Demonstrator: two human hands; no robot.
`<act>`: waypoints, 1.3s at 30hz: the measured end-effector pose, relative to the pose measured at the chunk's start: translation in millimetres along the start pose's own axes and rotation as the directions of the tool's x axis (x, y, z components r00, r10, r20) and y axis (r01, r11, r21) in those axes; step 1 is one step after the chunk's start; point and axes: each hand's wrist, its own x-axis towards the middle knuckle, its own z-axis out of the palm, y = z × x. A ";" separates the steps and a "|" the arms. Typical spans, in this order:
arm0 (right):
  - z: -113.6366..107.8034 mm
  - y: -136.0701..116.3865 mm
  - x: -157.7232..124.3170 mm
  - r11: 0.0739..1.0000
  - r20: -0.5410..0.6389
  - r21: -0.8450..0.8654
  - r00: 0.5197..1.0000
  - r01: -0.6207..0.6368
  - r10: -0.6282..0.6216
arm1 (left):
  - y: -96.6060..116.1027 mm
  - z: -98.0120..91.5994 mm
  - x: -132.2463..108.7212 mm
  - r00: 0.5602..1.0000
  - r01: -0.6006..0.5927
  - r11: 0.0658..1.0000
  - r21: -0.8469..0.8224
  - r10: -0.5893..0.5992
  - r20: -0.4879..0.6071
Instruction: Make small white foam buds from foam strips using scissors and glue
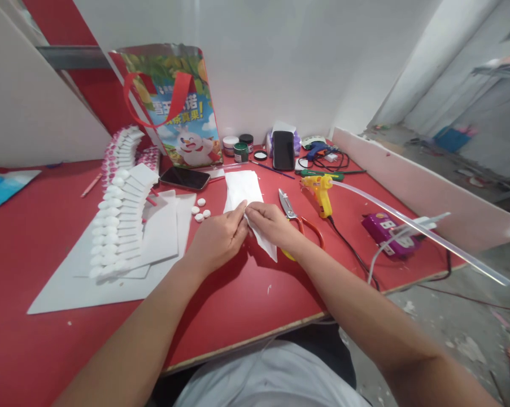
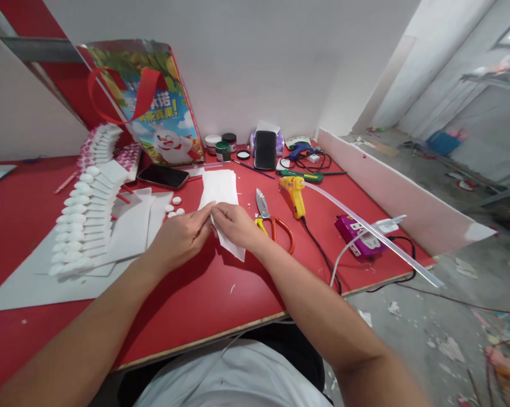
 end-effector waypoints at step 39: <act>-13.6 -17.9 7.2 0.524 0.475 0.627 0.816 -0.576 0.329 | 9.0 -6.8 0.4 0.901 -0.102 0.940 -0.326 -0.051 -0.430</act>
